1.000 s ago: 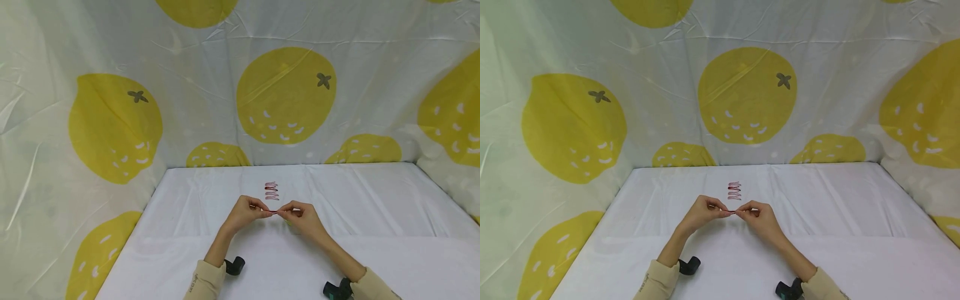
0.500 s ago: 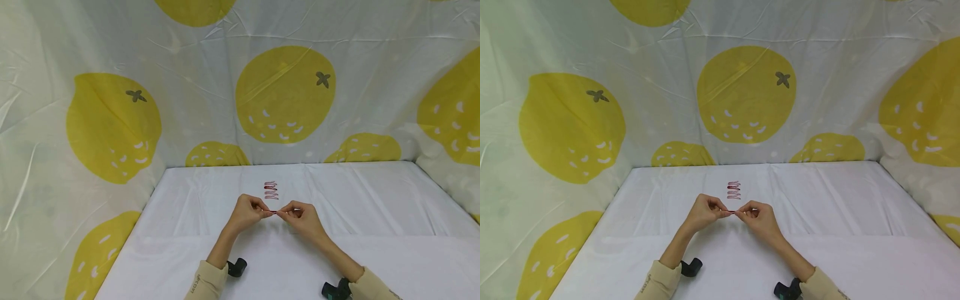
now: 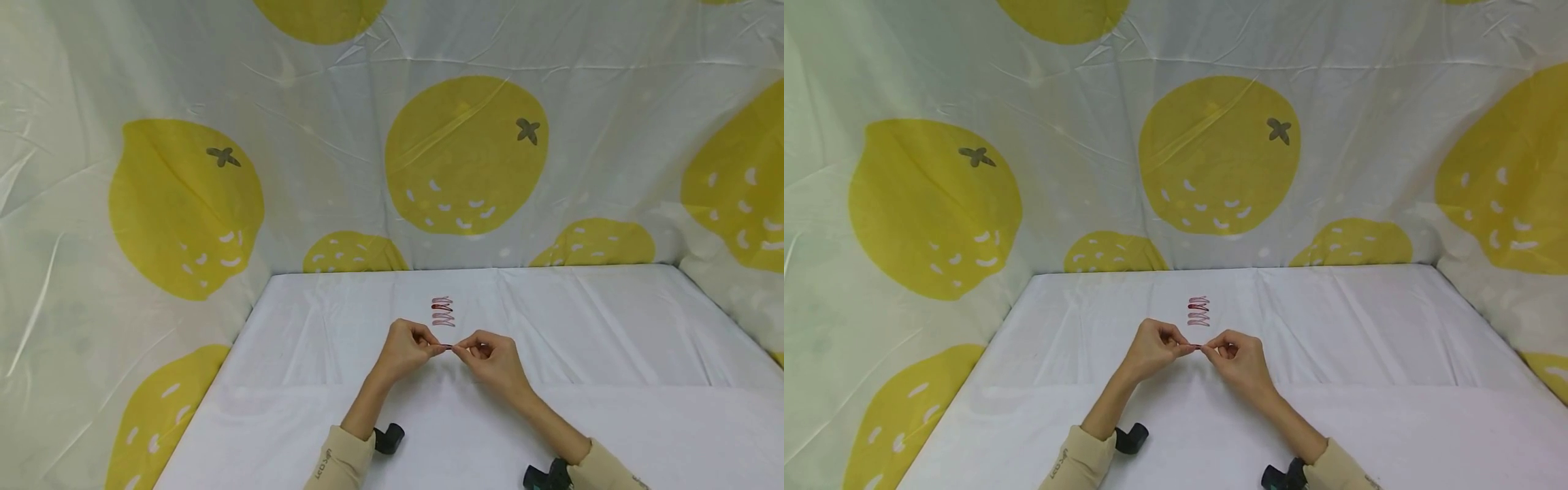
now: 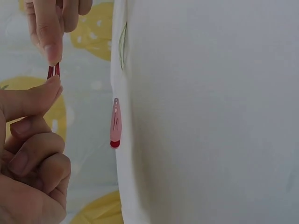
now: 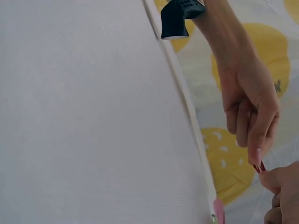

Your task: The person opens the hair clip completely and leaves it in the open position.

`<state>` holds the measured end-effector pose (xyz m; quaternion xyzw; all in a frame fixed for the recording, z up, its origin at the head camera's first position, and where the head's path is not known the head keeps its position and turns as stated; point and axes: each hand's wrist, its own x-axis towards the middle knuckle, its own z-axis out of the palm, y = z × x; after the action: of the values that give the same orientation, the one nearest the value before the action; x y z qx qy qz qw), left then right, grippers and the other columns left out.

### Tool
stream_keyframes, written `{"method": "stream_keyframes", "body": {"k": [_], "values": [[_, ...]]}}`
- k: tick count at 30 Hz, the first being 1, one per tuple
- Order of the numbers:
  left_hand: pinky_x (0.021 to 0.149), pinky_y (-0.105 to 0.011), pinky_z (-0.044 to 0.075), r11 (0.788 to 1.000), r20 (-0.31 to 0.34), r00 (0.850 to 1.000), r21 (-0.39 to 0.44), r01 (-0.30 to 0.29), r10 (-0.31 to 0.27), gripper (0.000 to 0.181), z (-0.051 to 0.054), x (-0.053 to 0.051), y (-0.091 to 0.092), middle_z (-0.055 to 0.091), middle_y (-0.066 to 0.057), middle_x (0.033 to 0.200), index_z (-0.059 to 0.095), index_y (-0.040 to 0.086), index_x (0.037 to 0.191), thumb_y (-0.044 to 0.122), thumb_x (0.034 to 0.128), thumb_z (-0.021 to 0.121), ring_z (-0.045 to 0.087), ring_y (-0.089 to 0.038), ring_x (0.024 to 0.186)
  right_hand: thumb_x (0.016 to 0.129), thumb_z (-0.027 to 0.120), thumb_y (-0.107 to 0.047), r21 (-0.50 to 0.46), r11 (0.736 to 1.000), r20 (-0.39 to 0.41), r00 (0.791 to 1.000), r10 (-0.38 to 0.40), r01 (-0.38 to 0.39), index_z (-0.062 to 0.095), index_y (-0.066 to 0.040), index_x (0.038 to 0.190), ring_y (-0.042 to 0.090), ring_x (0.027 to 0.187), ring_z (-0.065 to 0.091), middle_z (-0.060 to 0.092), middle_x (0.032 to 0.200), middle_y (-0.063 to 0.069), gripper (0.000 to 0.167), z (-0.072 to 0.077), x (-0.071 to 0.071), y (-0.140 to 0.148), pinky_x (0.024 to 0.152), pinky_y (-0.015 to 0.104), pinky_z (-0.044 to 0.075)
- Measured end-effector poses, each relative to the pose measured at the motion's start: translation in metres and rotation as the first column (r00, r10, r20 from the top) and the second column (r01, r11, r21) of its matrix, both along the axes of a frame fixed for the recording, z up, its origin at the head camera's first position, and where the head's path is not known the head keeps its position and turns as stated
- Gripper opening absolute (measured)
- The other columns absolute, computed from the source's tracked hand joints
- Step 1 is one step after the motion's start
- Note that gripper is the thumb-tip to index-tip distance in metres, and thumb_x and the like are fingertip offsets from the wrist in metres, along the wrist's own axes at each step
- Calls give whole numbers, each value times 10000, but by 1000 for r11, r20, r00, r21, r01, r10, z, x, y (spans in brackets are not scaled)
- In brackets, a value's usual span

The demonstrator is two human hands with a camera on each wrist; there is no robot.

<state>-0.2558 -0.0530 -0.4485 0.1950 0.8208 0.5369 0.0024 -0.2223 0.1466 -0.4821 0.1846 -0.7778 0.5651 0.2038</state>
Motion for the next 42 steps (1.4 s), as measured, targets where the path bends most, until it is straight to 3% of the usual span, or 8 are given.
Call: {"method": "stream_keyframes", "body": {"k": [8, 14, 24, 32, 37, 42], "values": [[501, -188, 298, 1000, -4, 1000, -20, 16, -16, 98, 2, -2, -2, 558, 33, 583, 794, 22, 725, 32, 804, 851, 392, -27, 525, 842, 860, -137, 52, 998, 49, 998, -43, 41, 829, -157, 927, 7, 602, 401, 527, 616, -30, 92, 1, -2, 3, 536, 176, 342], [506, -186, 281, 999, 7, 1000, -40, 20, -19, 60, 2, -3, -2, 521, 47, 577, 814, 23, 766, 20, 823, 833, 378, -38, 535, 835, 874, -187, 54, 996, 112, 991, -78, 72, 830, -169, 939, 21, 599, 416, 585, 676, -17, 115, -1, -3, 7, 530, 179, 348], [520, -174, 309, 994, 0, 1000, -112, -5, 5, 39, 1, -3, -5, 581, 58, 617, 829, 39, 792, 49, 827, 841, 413, -30, 561, 848, 860, -159, 51, 997, 188, 980, -60, 51, 823, -153, 873, 9, 560, 418, 704, 730, 23, 45, -4, -7, 8, 523, 182, 352], [520, -174, 303, 992, -24, 1000, -128, 10, -13, 53, -1, -6, -6, 580, 53, 626, 828, 15, 832, 65, 850, 831, 408, -31, 564, 835, 862, -126, 99, 992, 256, 961, -107, 84, 823, -126, 841, 24, 574, 450, 646, 682, -5, 39, 3, -10, 9, 543, 190, 367], [512, -180, 305, 976, -64, 997, -213, -50, 37, 45, -2, -16, -2, 608, 37, 612, 836, 48, 804, 78, 832, 853, 416, -36, 560, 844, 853, -140, 152, 984, 314, 939, -137, 93, 826, -96, 829, 38, 602, 454, 545, 625, -38, 54, 5, -20, 7, 565, 207, 364], [518, -205, 345, 941, -83, 989, -309, -140, 119, 46, -5, -33, 2, 682, -14, 650, 839, 91, 771, 87, 806, 869, 459, -54, 590, 858, 830, -117, 208, 976, 353, 925, -140, 69, 829, -71, 830, 52, 594, 449, 566, 611, -44, 54, 3, -38, 3, 563, 213, 355]]}}
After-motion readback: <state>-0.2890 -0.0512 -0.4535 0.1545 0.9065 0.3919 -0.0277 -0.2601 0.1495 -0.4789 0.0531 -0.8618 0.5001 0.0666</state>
